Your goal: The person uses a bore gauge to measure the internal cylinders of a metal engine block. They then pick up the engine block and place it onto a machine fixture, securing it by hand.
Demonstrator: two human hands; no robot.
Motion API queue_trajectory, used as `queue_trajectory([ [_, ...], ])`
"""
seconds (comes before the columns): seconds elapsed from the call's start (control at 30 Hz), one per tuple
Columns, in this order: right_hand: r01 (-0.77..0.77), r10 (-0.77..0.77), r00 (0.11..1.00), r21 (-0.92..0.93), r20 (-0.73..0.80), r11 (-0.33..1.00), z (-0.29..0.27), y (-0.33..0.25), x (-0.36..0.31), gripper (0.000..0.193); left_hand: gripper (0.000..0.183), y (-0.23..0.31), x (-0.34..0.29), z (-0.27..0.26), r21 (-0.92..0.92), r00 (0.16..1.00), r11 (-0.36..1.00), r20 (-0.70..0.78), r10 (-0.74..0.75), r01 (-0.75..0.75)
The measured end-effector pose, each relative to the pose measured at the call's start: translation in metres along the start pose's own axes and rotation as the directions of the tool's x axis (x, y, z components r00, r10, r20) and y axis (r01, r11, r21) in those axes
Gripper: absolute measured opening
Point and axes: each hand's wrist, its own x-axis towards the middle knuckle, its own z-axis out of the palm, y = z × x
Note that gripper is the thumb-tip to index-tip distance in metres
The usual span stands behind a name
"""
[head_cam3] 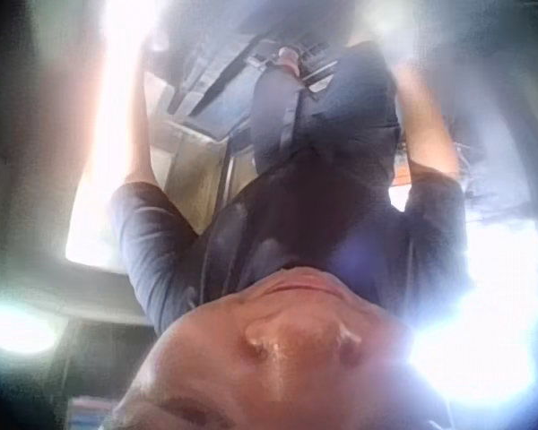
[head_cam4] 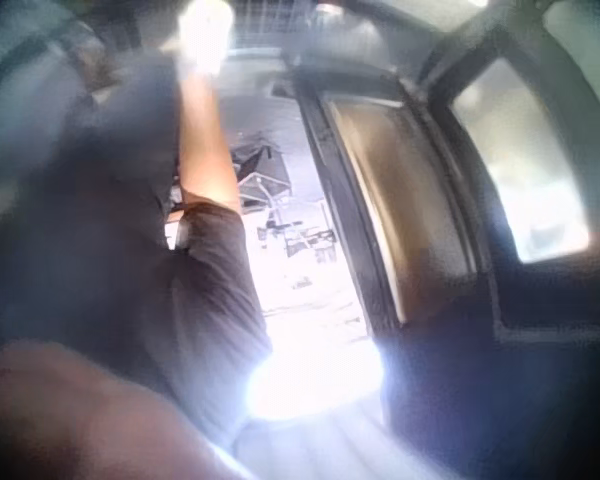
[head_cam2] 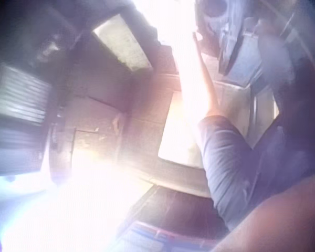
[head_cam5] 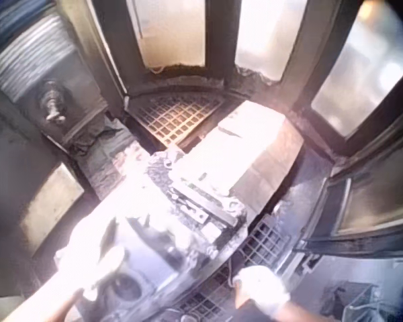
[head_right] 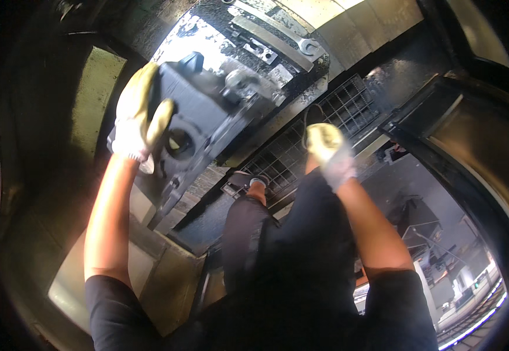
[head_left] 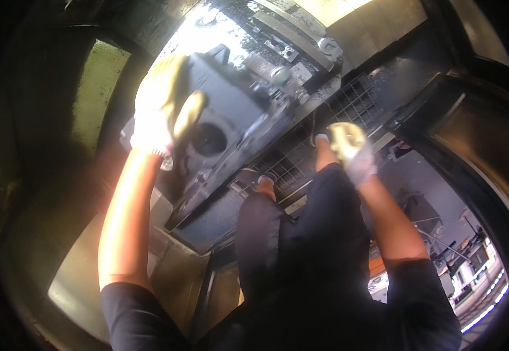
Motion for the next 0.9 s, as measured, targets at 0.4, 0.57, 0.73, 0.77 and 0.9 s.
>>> queue_trajectory([
  [0.4,0.604,-0.157,0.765,-0.608,0.625,0.515,0.054,0.118,0.134,0.044,0.084,-0.014,-0.003,0.008,-0.183,0.984,0.971,0.12,-0.132,0.153],
  [0.57,0.603,0.022,0.731,-0.66,0.682,0.448,0.098,0.136,0.178,0.035,0.087,-0.031,-0.002,0.013,-0.196,0.987,0.976,0.149,-0.061,0.09],
  [0.73,0.804,0.332,0.39,-0.493,0.859,0.333,0.119,0.127,0.205,0.042,0.108,-0.018,-0.005,0.01,-0.398,0.906,0.821,0.28,-0.317,0.41],
  [0.77,0.8,0.334,0.379,-0.487,0.863,0.35,0.12,0.13,0.207,0.041,0.114,-0.016,-0.005,0.013,-0.428,0.897,0.79,0.264,-0.355,0.439],
  [0.9,0.772,0.323,0.352,-0.467,0.879,0.431,0.12,0.145,0.21,0.036,0.094,-0.027,-0.042,0.003,0.495,0.84,0.791,0.198,-0.506,0.36],
])
